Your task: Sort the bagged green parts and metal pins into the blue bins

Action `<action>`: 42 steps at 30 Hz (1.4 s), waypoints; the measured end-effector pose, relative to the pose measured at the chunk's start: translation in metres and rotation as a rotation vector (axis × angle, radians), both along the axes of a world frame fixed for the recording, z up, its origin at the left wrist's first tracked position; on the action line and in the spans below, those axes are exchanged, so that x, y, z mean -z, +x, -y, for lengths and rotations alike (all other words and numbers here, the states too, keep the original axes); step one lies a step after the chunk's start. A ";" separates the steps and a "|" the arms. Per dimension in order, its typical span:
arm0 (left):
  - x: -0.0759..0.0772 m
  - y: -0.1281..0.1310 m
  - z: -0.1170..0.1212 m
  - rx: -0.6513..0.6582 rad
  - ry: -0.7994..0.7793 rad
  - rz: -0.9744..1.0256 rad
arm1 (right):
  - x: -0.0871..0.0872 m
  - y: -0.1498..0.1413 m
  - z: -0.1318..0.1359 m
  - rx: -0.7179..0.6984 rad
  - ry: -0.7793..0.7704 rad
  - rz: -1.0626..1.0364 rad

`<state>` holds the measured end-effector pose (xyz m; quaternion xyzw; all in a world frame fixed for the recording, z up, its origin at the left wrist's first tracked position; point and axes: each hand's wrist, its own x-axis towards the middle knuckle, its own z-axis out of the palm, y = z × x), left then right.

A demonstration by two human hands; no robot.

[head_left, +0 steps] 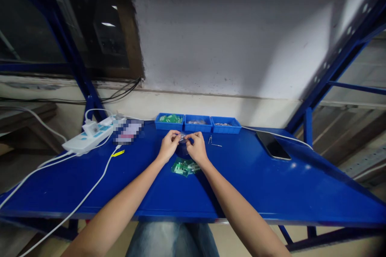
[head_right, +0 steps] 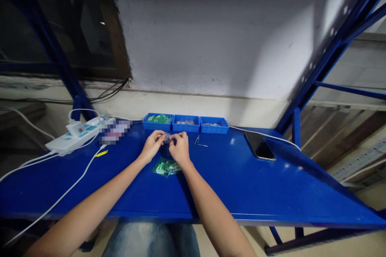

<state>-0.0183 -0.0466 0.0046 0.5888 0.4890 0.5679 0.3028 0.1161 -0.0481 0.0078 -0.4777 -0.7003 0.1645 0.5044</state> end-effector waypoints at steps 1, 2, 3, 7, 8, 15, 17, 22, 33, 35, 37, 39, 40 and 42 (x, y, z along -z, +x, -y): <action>0.000 0.000 0.000 -0.010 0.010 -0.010 | 0.001 0.000 0.000 0.019 -0.026 0.016; 0.000 0.000 0.000 -0.011 0.019 -0.029 | 0.001 0.000 0.000 0.036 -0.051 0.030; 0.001 0.000 0.000 -0.008 0.033 -0.065 | 0.002 0.000 0.000 0.050 -0.074 0.039; -0.001 0.000 0.002 0.000 0.143 -0.282 | 0.002 0.001 -0.002 0.088 -0.128 0.037; -0.002 0.000 0.003 0.000 0.173 -0.332 | 0.001 0.001 -0.002 0.095 -0.142 0.031; -0.008 0.001 0.010 0.043 0.285 -0.567 | -0.003 0.002 -0.006 0.002 -0.316 -0.221; -0.008 0.002 0.010 0.040 0.297 -0.588 | 0.000 0.001 -0.008 0.002 -0.321 -0.267; -0.008 0.004 0.010 0.051 0.254 -0.564 | 0.004 0.000 -0.013 -0.003 -0.274 -0.303; 0.000 -0.005 -0.001 -0.056 -0.021 -0.211 | -0.004 -0.002 0.001 -0.084 -0.029 -0.027; 0.000 -0.007 -0.002 -0.066 -0.004 -0.231 | -0.003 -0.002 0.000 -0.062 -0.026 -0.007; -0.001 -0.006 0.000 -0.071 0.020 -0.248 | -0.002 -0.002 0.000 -0.044 -0.049 -0.004; -0.004 -0.004 0.003 -0.073 0.046 -0.262 | -0.003 -0.002 0.000 -0.039 -0.089 -0.003; -0.004 -0.003 0.004 -0.069 0.063 -0.269 | -0.004 -0.002 0.001 -0.042 -0.108 -0.002; -0.006 -0.001 0.006 -0.048 0.092 -0.286 | -0.006 -0.002 0.002 -0.047 -0.129 0.006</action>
